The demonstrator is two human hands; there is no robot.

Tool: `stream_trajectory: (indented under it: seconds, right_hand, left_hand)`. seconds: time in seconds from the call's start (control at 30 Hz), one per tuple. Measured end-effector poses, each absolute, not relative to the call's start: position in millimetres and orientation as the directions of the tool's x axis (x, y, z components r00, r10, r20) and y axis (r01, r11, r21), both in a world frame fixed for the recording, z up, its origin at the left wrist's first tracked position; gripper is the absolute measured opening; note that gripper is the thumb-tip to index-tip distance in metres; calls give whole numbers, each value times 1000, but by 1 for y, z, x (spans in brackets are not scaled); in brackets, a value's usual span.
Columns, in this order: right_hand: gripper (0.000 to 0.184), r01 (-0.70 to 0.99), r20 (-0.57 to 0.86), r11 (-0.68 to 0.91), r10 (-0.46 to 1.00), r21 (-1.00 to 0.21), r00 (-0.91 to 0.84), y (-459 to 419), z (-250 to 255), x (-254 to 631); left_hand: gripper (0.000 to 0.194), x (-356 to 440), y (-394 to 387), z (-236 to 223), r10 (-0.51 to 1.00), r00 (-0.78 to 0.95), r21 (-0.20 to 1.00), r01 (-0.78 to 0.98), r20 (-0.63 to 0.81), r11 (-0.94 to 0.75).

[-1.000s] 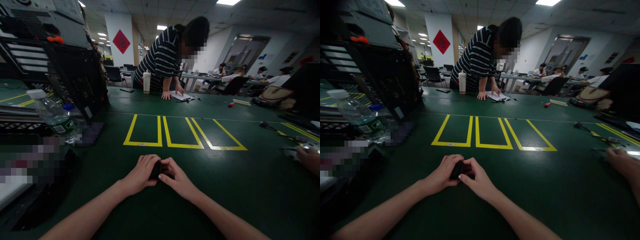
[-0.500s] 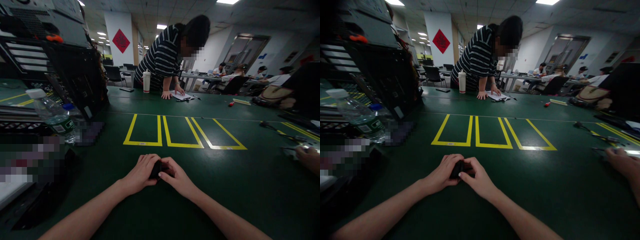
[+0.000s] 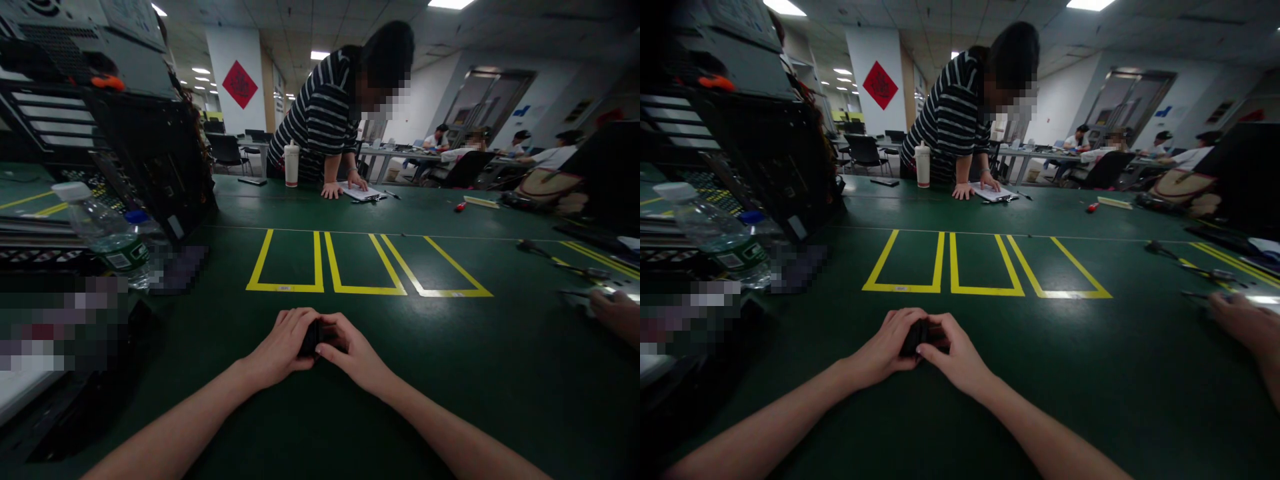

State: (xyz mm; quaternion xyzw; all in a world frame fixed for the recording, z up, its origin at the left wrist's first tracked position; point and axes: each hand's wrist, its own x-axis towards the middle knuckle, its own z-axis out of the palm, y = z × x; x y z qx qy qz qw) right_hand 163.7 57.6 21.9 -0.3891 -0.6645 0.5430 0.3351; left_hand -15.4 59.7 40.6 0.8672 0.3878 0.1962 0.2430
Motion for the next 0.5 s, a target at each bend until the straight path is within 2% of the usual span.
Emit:
stream_trajectory:
  seconds: [0.17,0.3,0.5]
  right_hand:
    - [27,107,60,132,858,-985,-510,56,22,163]
    - [20,63,85,129,879,-990,-468,56,20,162]
    - [25,104,37,92,897,-990,-441,55,21,159]
  left_hand:
    - [57,-15,60,38,776,613,557,596,149,-578]
    - [56,-14,60,35,764,619,528,593,183,-608]
    - [56,-14,60,32,758,623,534,582,193,-614]
